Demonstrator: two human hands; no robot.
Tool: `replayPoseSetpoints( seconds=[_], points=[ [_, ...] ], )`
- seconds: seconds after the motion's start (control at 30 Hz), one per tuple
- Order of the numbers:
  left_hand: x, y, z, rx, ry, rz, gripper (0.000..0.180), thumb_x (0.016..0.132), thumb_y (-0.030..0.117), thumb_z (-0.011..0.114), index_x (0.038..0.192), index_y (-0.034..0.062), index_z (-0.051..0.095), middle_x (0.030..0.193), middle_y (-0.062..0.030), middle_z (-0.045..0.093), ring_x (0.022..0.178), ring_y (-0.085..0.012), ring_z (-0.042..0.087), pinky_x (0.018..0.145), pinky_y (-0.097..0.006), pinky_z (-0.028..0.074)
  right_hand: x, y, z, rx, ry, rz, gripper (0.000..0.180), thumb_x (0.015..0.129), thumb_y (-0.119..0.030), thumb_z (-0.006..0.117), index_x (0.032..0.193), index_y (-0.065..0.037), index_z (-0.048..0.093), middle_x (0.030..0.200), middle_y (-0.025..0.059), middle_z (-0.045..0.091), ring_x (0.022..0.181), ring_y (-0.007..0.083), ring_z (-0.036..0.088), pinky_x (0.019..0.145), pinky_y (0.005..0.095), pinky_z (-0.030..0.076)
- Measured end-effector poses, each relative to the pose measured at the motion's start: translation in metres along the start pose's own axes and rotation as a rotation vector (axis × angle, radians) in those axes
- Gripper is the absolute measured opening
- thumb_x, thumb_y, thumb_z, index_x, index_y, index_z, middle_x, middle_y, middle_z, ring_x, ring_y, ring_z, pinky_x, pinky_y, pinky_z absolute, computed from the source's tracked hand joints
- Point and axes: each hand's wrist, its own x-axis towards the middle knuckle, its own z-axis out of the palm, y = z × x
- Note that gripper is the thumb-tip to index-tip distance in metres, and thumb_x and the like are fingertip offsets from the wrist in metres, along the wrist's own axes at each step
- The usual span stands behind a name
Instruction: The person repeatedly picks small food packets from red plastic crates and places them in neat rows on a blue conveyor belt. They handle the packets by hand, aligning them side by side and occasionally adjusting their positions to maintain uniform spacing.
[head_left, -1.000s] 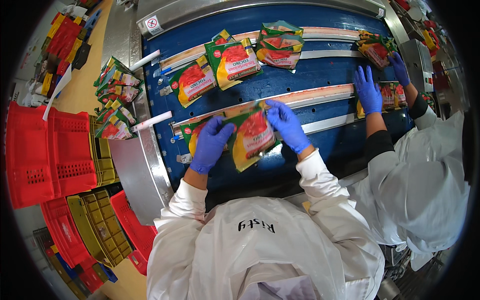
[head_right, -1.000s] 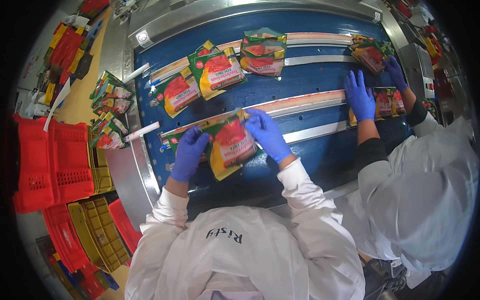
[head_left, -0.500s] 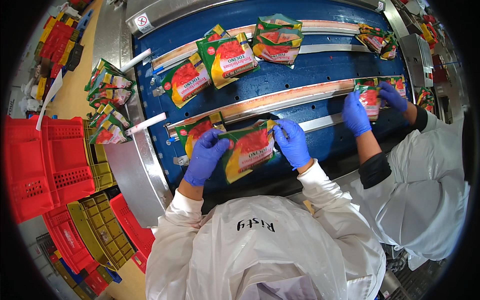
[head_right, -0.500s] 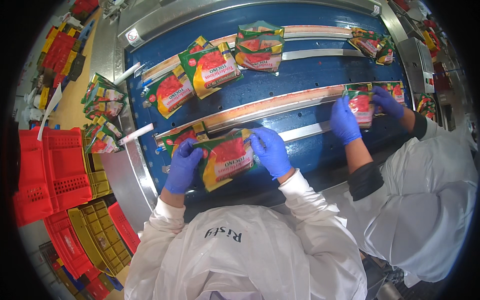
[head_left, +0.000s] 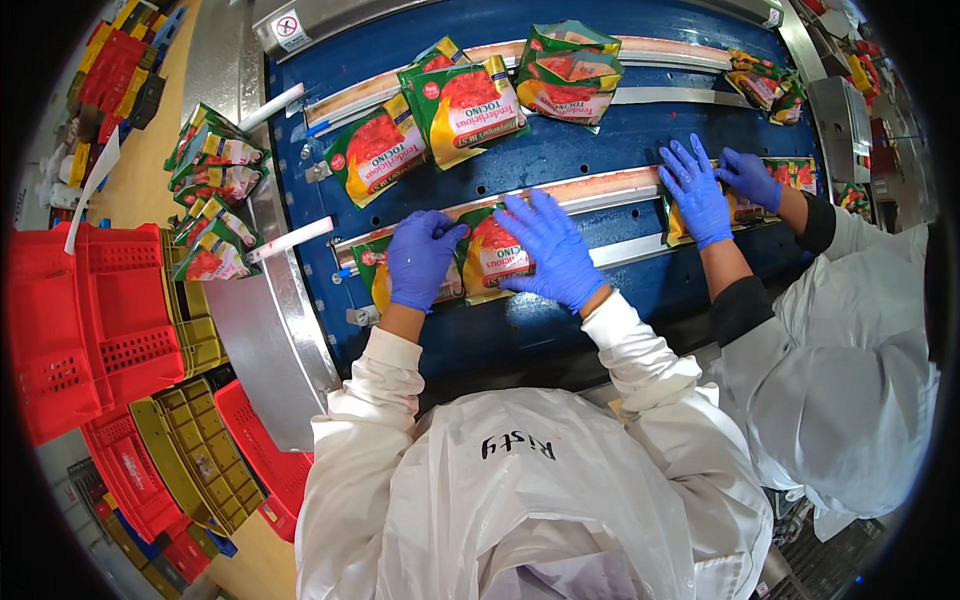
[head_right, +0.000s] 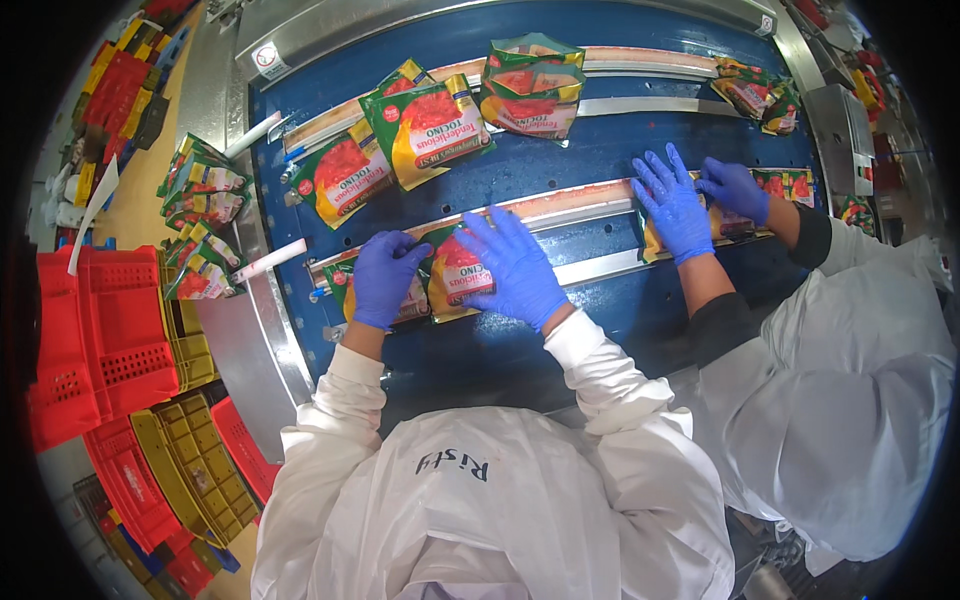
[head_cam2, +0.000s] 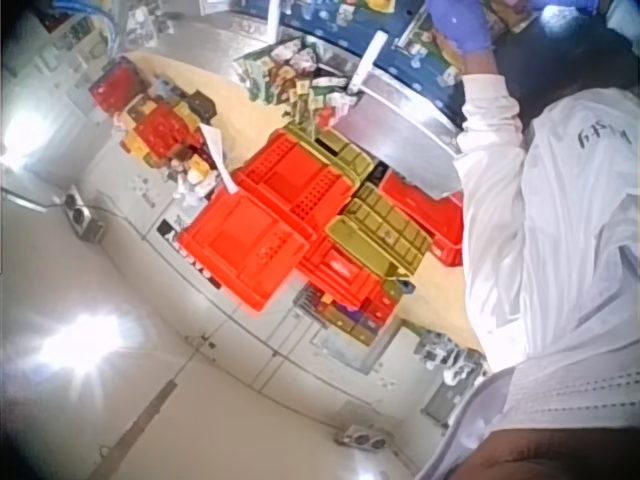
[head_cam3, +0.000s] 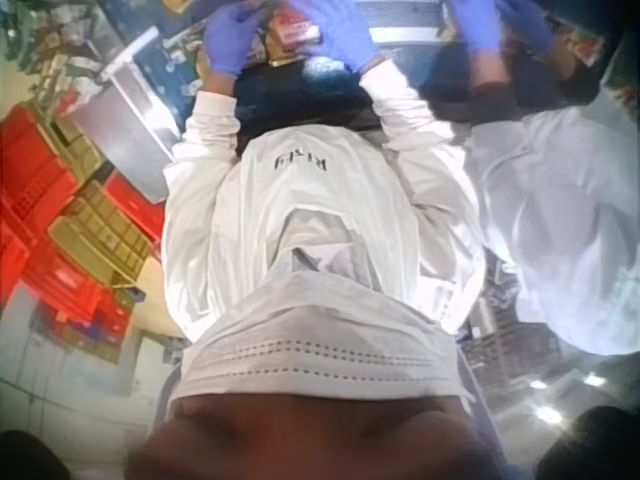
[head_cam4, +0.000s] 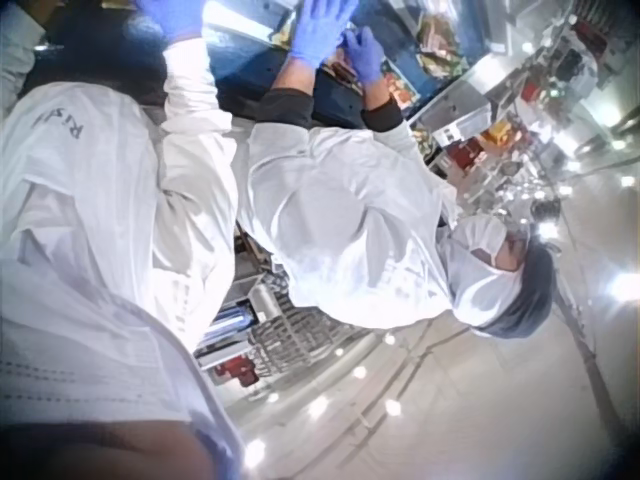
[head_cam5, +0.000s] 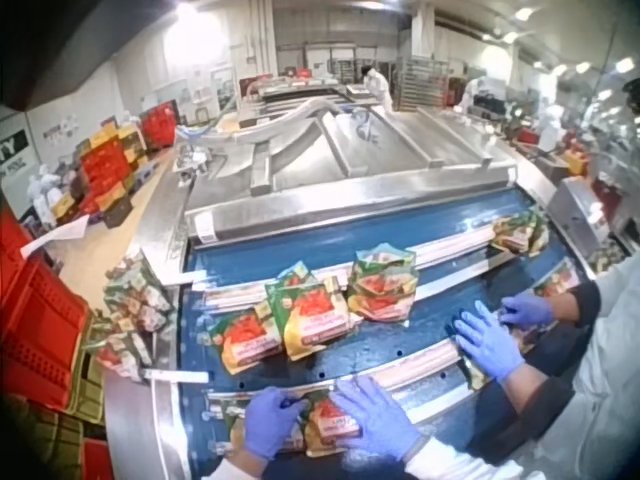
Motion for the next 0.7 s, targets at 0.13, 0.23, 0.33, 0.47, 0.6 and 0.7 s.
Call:
replayPoseSetpoints(
  seconds=[0.13,0.23,0.33,0.47,0.6,0.7],
  points=[
    [0.017,-0.019,-0.016,-0.247,0.566,0.34,0.04,0.076,0.026,0.078,0.103,0.0016,0.061,0.1,-0.0127,0.058,0.101,-0.027,0.051,0.089,-0.034,0.04,-0.006,0.001,0.007,-0.046,-0.201,-0.002,0.104,0.061,-0.057,0.077,0.147,-0.017,0.032,0.153,0.0122,0.028,0.14,0.0385,0.024,0.116,0.0503,0.017],
    [0.062,-0.053,-0.051,-0.205,0.81,0.179,0.037,0.085,0.029,0.07,0.106,0.0006,0.06,0.101,-0.014,0.06,0.098,-0.0279,0.054,0.089,-0.035,0.042,-0.006,-0.001,0.005,-0.005,-0.216,0.027,0.105,0.061,-0.056,0.077,0.147,-0.016,0.032,0.154,0.0115,0.026,0.141,0.04,0.023,0.116,0.0504,0.016],
    [0.085,-0.068,-0.082,-0.051,0.432,0.12,0.034,0.094,0.03,0.059,0.11,0.0005,0.061,0.091,-0.0141,0.067,0.08,-0.0248,0.063,0.077,-0.035,0.049,0.0,-0.003,-0.004,0.088,-0.177,0.002,0.088,0.067,-0.044,0.08,0.142,-0.017,0.042,0.151,0.0104,0.033,0.141,0.0376,0.023,0.115,0.0483,0.02],
    [0.054,0.011,-0.083,-0.262,0.2,0.273,0.025,0.094,0.023,0.06,0.106,0.0014,0.061,0.093,-0.0085,0.068,0.081,-0.0121,0.061,0.072,-0.028,0.048,-0.002,0.015,-0.015,0.55,-0.008,0.232,0.048,0.08,-0.021,0.075,0.126,-0.017,0.061,0.14,0.0085,0.05,0.139,0.0348,0.031,0.111,0.044,0.03],
    [0.003,0.087,-0.058,-0.637,-0.037,0.195,0.017,0.085,0.009,0.071,0.099,0.0055,0.062,0.083,0.0027,0.062,0.068,-0.0037,0.053,0.061,-0.019,0.044,0.01,0.013,-0.057,0.828,0.195,0.382,0.056,0.09,-0.026,0.065,0.138,-0.005,0.046,0.139,0.0132,0.048,0.131,0.0255,0.041,0.107,0.0344,0.035],
    [-0.024,0.118,-0.008,-0.938,-0.044,0.225,0.018,0.086,0.008,0.07,0.101,0.006,0.059,0.085,0.003,0.058,0.075,-0.0046,0.051,0.068,-0.021,0.044,0.007,0.016,-0.066,1.18,0.37,0.46,0.054,0.093,-0.024,0.061,0.14,-0.003,0.042,0.137,0.0104,0.05,0.125,0.0204,0.046,0.104,0.032,0.037]
  ],
)
